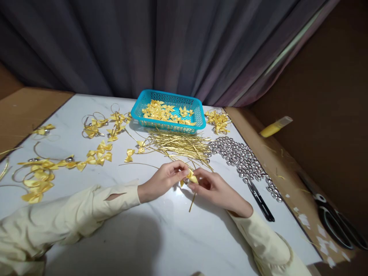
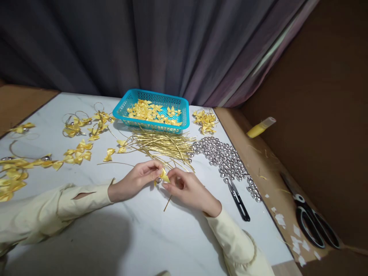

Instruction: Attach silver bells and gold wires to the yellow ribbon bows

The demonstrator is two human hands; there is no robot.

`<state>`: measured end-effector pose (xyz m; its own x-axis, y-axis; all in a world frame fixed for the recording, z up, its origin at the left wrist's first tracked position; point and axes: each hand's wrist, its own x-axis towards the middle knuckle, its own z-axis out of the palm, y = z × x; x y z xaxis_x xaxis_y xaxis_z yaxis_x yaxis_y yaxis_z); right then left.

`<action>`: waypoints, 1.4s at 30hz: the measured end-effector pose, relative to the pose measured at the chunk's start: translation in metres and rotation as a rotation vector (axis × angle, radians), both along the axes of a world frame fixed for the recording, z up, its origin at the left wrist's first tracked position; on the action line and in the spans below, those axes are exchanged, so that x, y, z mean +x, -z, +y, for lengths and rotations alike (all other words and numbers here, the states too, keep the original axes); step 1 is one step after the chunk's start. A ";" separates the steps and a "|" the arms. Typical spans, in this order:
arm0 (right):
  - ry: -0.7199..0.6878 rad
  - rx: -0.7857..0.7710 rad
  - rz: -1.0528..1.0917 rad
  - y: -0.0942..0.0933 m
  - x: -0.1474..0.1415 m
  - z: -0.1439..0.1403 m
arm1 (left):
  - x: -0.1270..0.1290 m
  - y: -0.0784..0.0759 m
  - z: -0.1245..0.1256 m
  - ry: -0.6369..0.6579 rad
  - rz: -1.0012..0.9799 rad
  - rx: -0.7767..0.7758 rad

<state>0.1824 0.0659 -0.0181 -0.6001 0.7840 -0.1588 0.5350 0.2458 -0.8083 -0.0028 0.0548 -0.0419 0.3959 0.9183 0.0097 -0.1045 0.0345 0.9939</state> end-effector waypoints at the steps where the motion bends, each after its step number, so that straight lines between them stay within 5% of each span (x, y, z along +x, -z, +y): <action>1: 0.018 0.031 0.038 -0.001 0.000 0.000 | 0.000 0.000 0.000 0.002 -0.007 0.002; 4: 0.047 0.048 0.134 0.000 -0.002 -0.002 | 0.000 -0.001 0.001 -0.004 -0.018 0.005; 10: 0.069 -0.192 0.209 0.008 -0.006 -0.003 | 0.000 -0.005 0.001 -0.008 -0.021 0.030; 31: -0.032 -0.087 0.075 0.006 0.002 0.000 | 0.000 -0.006 -0.001 0.089 0.030 -0.058; 38: -0.061 -0.542 0.169 -0.003 0.012 0.006 | -0.001 -0.008 0.002 0.022 0.153 0.040; 42: -0.064 -0.566 0.175 -0.007 0.012 0.005 | -0.001 -0.009 0.003 0.054 0.202 0.072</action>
